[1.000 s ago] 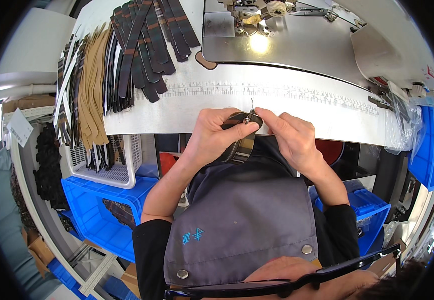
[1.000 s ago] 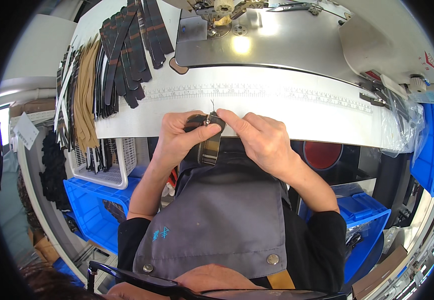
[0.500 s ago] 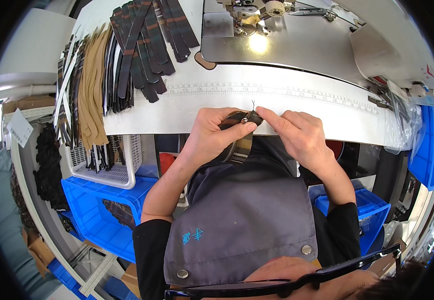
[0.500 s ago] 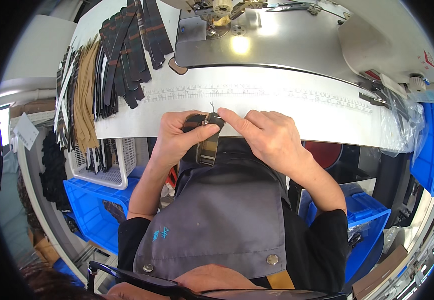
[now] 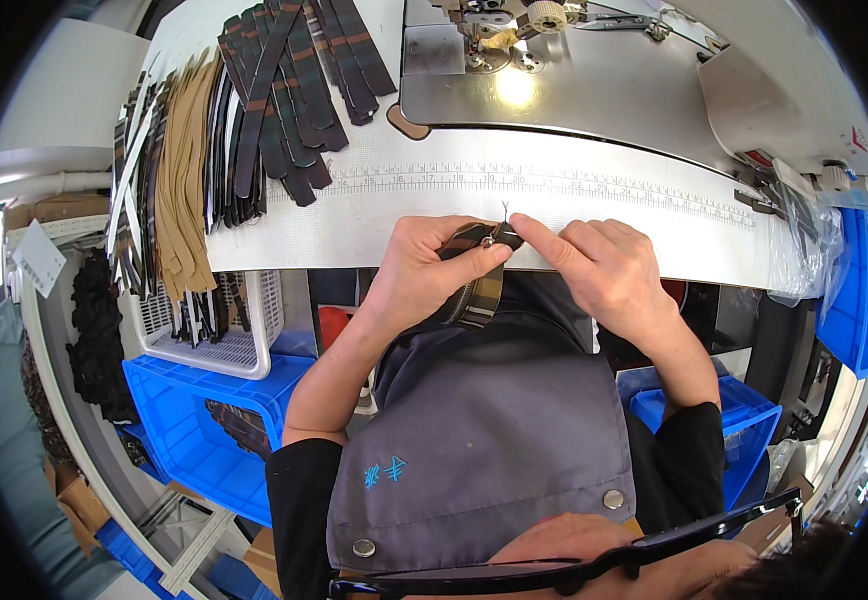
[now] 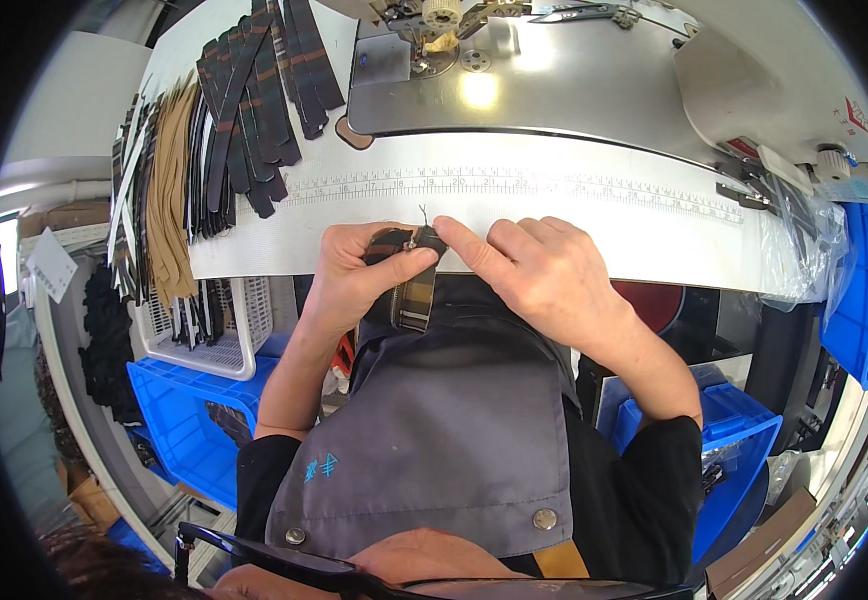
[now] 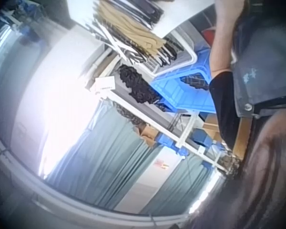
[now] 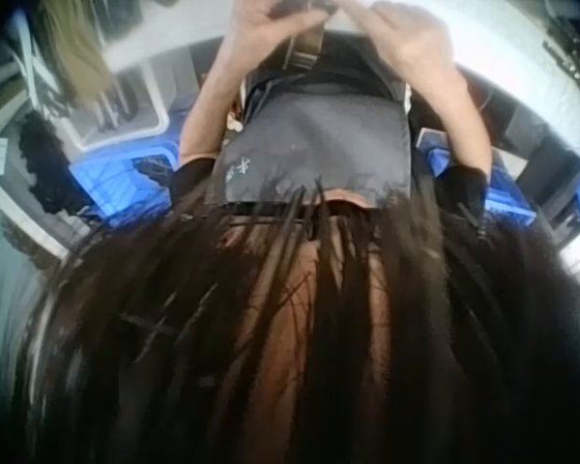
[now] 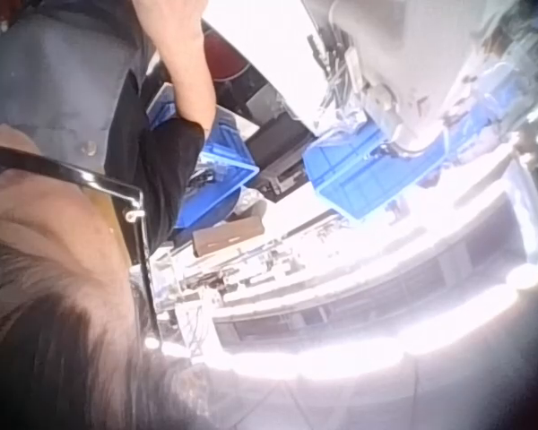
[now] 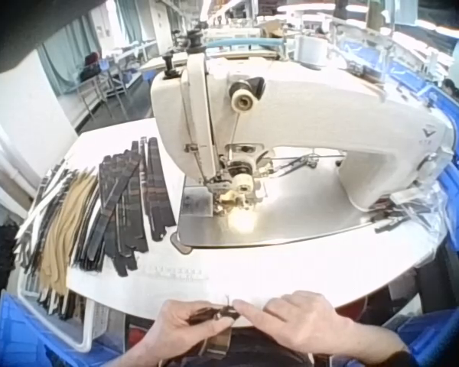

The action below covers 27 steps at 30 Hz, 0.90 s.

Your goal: Sewing together leather and fabric components using an industrial sewing machine.

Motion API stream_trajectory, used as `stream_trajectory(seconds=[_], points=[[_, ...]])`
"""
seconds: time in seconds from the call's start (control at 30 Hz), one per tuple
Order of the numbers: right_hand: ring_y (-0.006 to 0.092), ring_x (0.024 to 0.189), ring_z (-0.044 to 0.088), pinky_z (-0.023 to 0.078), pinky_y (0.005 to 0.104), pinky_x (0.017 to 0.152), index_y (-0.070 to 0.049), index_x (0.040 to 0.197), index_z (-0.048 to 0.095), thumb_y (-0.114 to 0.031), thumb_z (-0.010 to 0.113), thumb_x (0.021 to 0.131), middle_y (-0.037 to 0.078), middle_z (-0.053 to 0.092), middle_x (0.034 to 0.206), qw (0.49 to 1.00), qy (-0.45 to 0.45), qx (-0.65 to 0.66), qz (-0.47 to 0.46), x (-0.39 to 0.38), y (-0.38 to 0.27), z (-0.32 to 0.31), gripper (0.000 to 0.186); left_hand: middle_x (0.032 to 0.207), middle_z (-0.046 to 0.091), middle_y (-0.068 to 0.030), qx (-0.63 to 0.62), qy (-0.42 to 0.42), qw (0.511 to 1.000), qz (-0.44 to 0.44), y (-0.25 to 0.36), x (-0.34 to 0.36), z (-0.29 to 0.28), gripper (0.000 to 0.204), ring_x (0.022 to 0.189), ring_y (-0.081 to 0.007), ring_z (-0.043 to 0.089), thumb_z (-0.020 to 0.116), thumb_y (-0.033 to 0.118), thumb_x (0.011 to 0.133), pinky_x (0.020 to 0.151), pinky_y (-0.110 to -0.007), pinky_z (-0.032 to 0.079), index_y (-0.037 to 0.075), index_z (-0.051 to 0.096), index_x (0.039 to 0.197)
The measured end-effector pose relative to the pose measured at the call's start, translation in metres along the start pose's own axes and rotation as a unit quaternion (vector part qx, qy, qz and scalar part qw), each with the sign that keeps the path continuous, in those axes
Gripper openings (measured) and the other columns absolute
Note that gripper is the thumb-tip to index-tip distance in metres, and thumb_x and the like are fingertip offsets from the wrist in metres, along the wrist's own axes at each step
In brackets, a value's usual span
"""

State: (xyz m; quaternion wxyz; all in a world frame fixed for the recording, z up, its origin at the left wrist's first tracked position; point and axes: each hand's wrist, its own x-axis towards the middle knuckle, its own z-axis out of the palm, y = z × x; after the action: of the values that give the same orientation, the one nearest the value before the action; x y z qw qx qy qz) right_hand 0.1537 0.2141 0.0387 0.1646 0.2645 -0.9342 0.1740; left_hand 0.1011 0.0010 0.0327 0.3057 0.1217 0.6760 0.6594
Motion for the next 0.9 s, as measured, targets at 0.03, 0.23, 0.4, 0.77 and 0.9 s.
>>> stream_trajectory(seconds=[0.03, 0.23, 0.4, 0.77, 0.9], points=[[0.0150, 0.051, 0.052, 0.045, 0.0303, 0.048, -0.010, 0.123, 0.062, -0.005, 0.064, 0.069, 0.001, 0.046, 0.063, 1.000, 0.002, 0.001, -0.004, -0.001, 0.000, 0.001, 0.054, 0.071, 0.063, 0.0018, 0.000, 0.000, 1.000, 0.000, 0.000, 0.000, 0.000, 0.016, 0.065, -0.0025, 0.051, 0.069, 0.011, 0.086, 0.057, -0.021, 0.042, -0.004, 0.069, 0.091], [0.0144, 0.051, 0.051, 0.044, 0.0304, 0.047, -0.008, 0.124, 0.060, -0.002, 0.064, 0.067, 0.001, 0.045, 0.062, 0.998, 0.045, 0.046, 0.026, -0.009, -0.004, 0.024, 0.057, 0.070, 0.063, 0.0018, 0.010, 0.002, 1.000, 0.008, 0.002, 0.001, 0.000, 0.017, 0.065, -0.0024, 0.051, 0.069, 0.013, 0.086, 0.056, -0.021, 0.042, -0.003, 0.070, 0.091], [0.0146, 0.050, 0.050, 0.044, 0.0305, 0.046, -0.007, 0.124, 0.061, 0.000, 0.064, 0.066, 0.001, 0.044, 0.062, 0.994, 0.078, 0.071, 0.039, -0.010, -0.004, 0.028, 0.058, 0.069, 0.063, 0.0019, 0.008, 0.002, 1.000, 0.019, 0.002, 0.000, 0.000, 0.017, 0.064, -0.0024, 0.051, 0.068, 0.013, 0.086, 0.056, -0.021, 0.042, -0.003, 0.070, 0.090], [0.0152, 0.049, 0.051, 0.044, 0.0301, 0.047, -0.010, 0.121, 0.062, -0.005, 0.064, 0.068, 0.001, 0.045, 0.060, 0.999, 0.037, 0.027, 0.000, -0.003, 0.004, 0.016, 0.054, 0.072, 0.064, 0.0021, -0.034, 0.006, 0.999, -0.013, 0.002, 0.001, 0.000, 0.011, 0.065, -0.0030, 0.054, 0.071, 0.008, 0.083, 0.056, -0.020, 0.042, -0.002, 0.071, 0.088], [0.0154, 0.049, 0.051, 0.044, 0.0304, 0.046, -0.009, 0.121, 0.062, -0.004, 0.064, 0.068, 0.001, 0.045, 0.060, 0.998, 0.045, 0.041, 0.000, -0.006, 0.003, 0.022, 0.054, 0.072, 0.064, 0.0022, -0.026, 0.002, 1.000, -0.015, 0.002, 0.001, 0.000, 0.010, 0.065, -0.0029, 0.054, 0.071, 0.008, 0.083, 0.057, -0.020, 0.043, -0.001, 0.071, 0.088]])
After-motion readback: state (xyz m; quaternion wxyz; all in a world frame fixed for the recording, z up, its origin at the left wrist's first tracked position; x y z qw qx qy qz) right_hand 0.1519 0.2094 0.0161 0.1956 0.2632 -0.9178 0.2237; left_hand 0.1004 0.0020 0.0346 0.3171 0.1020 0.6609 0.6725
